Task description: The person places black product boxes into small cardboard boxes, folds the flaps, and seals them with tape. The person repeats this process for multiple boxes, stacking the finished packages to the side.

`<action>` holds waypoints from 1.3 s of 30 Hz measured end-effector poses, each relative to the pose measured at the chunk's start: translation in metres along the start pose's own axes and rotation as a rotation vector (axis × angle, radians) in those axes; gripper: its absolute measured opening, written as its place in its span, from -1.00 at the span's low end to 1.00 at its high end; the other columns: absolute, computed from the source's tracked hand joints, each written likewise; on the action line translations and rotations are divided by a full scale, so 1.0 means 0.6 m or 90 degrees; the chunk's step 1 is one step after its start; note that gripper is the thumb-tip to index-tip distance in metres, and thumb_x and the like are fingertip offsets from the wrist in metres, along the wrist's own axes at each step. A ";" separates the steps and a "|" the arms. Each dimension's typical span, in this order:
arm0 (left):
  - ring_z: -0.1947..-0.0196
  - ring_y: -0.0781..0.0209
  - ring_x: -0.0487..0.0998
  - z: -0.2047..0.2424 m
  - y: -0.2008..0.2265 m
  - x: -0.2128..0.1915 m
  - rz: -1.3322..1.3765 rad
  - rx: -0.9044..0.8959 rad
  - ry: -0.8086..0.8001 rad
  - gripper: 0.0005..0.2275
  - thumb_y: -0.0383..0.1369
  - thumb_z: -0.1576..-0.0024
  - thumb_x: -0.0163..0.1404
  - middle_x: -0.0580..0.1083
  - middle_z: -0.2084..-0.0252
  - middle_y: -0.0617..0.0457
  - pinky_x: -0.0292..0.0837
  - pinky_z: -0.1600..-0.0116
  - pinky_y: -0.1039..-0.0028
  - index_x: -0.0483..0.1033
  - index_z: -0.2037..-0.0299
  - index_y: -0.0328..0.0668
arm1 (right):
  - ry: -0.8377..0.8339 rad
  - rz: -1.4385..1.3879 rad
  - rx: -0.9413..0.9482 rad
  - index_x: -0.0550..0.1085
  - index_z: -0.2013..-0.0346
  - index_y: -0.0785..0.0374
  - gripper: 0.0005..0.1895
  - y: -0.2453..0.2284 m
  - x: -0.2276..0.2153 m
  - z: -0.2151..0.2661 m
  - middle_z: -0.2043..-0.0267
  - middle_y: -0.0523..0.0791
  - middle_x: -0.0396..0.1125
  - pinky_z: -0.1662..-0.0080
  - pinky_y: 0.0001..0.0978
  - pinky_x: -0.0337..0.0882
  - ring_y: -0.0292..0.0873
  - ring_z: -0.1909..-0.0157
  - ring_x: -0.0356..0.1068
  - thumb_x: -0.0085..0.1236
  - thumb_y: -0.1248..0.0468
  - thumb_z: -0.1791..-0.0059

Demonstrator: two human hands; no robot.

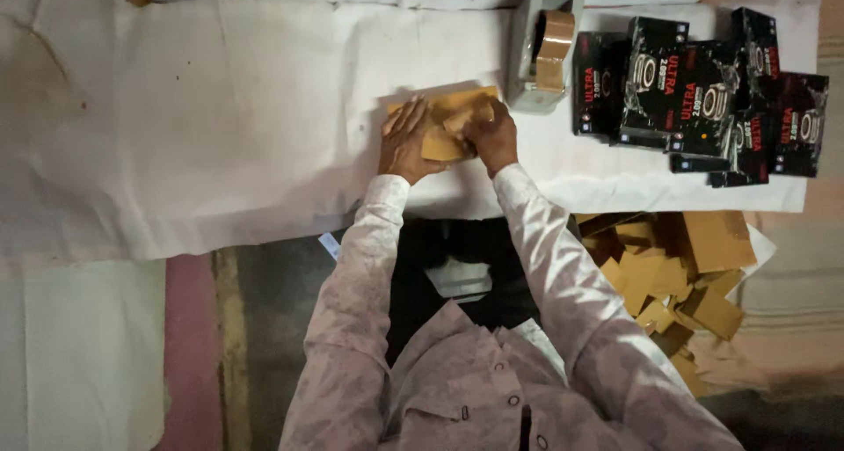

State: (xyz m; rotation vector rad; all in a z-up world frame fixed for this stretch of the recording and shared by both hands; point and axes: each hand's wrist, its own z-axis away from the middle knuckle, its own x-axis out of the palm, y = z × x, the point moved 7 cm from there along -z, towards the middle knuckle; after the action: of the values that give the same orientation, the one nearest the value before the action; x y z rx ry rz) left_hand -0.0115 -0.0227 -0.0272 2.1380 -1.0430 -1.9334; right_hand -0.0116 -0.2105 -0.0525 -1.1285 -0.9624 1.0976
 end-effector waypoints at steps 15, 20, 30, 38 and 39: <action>-0.44 -0.21 0.20 0.013 -0.023 0.030 0.125 -0.074 0.027 0.36 -0.07 0.46 0.54 0.22 -0.43 -0.25 0.00 -0.48 0.09 -0.24 -0.50 -0.27 | 0.144 0.587 0.197 0.29 -0.10 0.46 -0.06 0.105 -0.019 -0.078 0.03 0.07 0.50 0.03 -0.14 0.53 0.04 0.04 0.55 0.44 -0.23 0.19; -0.46 -0.20 0.18 0.007 -0.013 0.010 0.098 -0.052 0.026 0.34 -0.07 0.43 0.54 0.19 -0.45 -0.30 -0.08 -0.49 0.11 -0.23 -0.49 -0.30 | 0.126 0.500 0.378 0.42 -0.07 0.36 -0.17 0.025 -0.006 -0.005 0.05 0.04 0.51 0.12 -0.13 0.60 0.02 0.12 0.55 0.44 -0.16 0.24; -0.49 -0.19 0.14 0.020 -0.022 0.029 0.075 -0.024 0.054 0.27 -0.15 0.32 0.49 0.16 -0.48 -0.32 -0.12 -0.53 0.14 -0.24 -0.51 -0.34 | 0.037 0.711 -0.371 0.52 -0.12 0.08 -0.66 -0.083 0.028 0.146 -0.24 -0.07 0.45 -0.31 -0.08 0.41 0.04 -0.29 0.39 0.17 0.17 -0.04; -0.46 -0.19 0.13 0.010 -0.021 0.030 0.098 -0.062 0.021 0.19 -0.11 0.30 0.45 0.18 -0.43 -0.32 -0.13 -0.51 0.12 -0.15 -0.46 -0.36 | -0.172 0.850 -0.332 0.05 -0.49 0.45 -0.03 -0.033 0.097 0.023 -0.56 0.18 -0.16 -0.48 0.04 -0.31 0.17 -0.58 -0.27 -0.13 -0.28 -0.08; -0.47 -0.19 0.14 0.012 -0.017 0.028 0.090 -0.045 0.040 0.19 -0.10 0.31 0.44 0.17 -0.45 -0.34 -0.12 -0.51 0.12 -0.15 -0.46 -0.37 | -0.167 0.878 -0.332 0.05 -0.49 0.46 -0.04 -0.034 0.099 0.010 -0.57 0.18 -0.18 -0.49 0.05 -0.32 0.17 -0.59 -0.28 -0.15 -0.27 -0.09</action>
State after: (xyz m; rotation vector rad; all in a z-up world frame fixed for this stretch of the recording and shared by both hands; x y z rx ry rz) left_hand -0.0138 -0.0208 -0.0479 2.0166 -1.0656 -1.8001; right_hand -0.0017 -0.1528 -0.0289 -2.2416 -0.5828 2.1824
